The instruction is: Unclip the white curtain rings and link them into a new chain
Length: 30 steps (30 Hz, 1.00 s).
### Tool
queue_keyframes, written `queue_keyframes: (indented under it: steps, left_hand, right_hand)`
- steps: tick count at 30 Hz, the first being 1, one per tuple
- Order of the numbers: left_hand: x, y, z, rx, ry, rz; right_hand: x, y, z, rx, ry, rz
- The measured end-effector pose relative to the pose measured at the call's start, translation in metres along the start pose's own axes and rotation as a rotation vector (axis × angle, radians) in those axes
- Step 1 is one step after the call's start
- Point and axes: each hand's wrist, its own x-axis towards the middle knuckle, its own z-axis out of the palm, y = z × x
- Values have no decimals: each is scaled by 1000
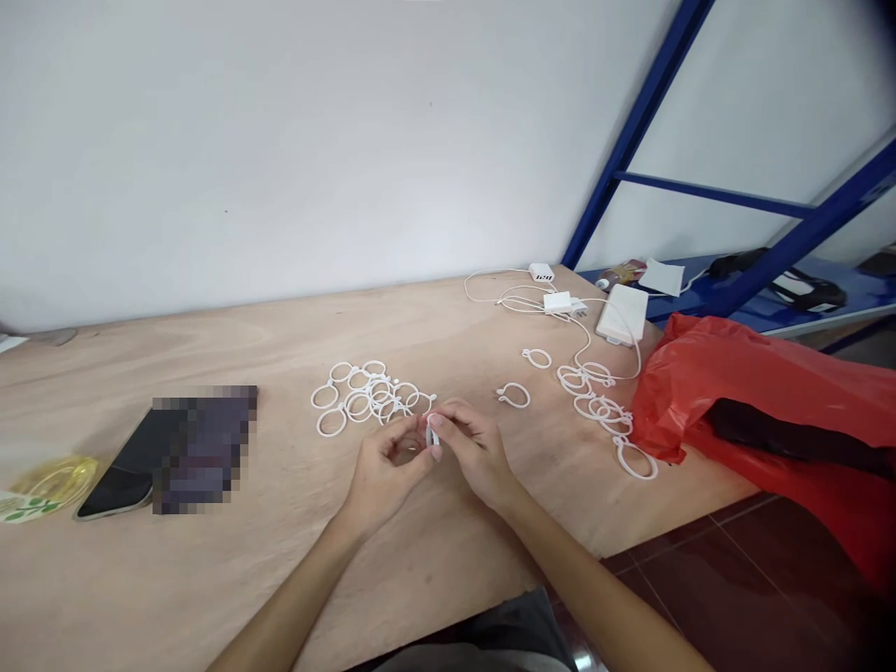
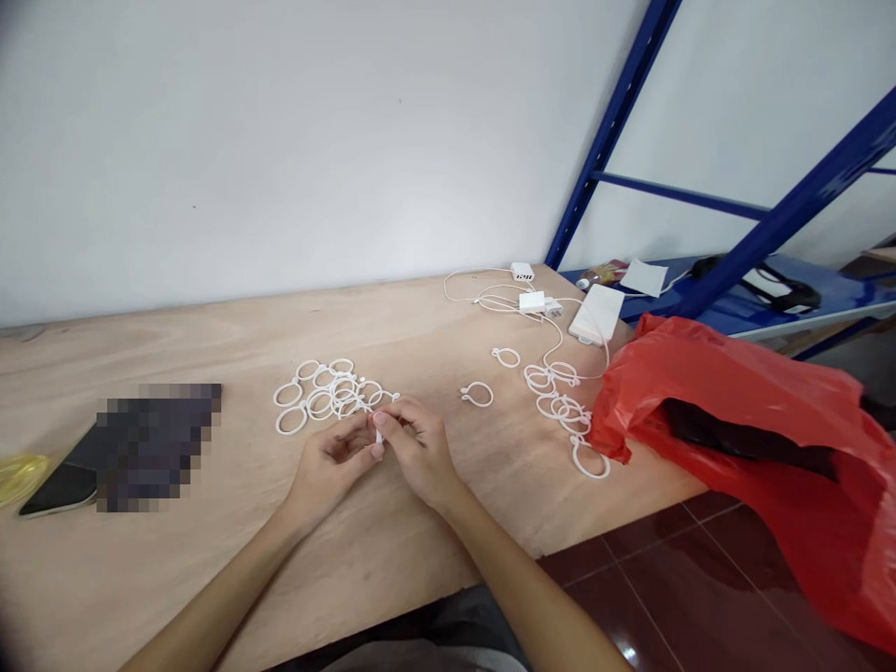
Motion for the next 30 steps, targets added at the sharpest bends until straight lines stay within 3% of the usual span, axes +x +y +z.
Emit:
queue_keyframes:
  steps: [9, 13, 18, 21, 24, 27, 30]
  left_hand:
    - [-4, 5, 5, 188, 10, 81]
    - [-5, 4, 5, 422, -3, 204]
    - [-4, -10, -2, 761, 13, 376]
    - [-3, -16, -7, 932, 60, 412]
    - [-2, -14, -10, 1041, 165, 401]
    - [-2, -10, -12, 1049, 242, 385]
    - [-3, -8, -10, 915, 250, 424]
  right_hand:
    - [0, -2, 0, 17, -12, 4]
    - [1, 1, -1, -40, 60, -20]
    - [8, 13, -28, -569, 262, -135]
    - [11, 20, -57, -971, 339, -33]
    - [9, 25, -82, -1205, 321, 98]
    - [8, 27, -91, -1176, 267, 128]
    - [8, 24, -80, -793, 209, 159]
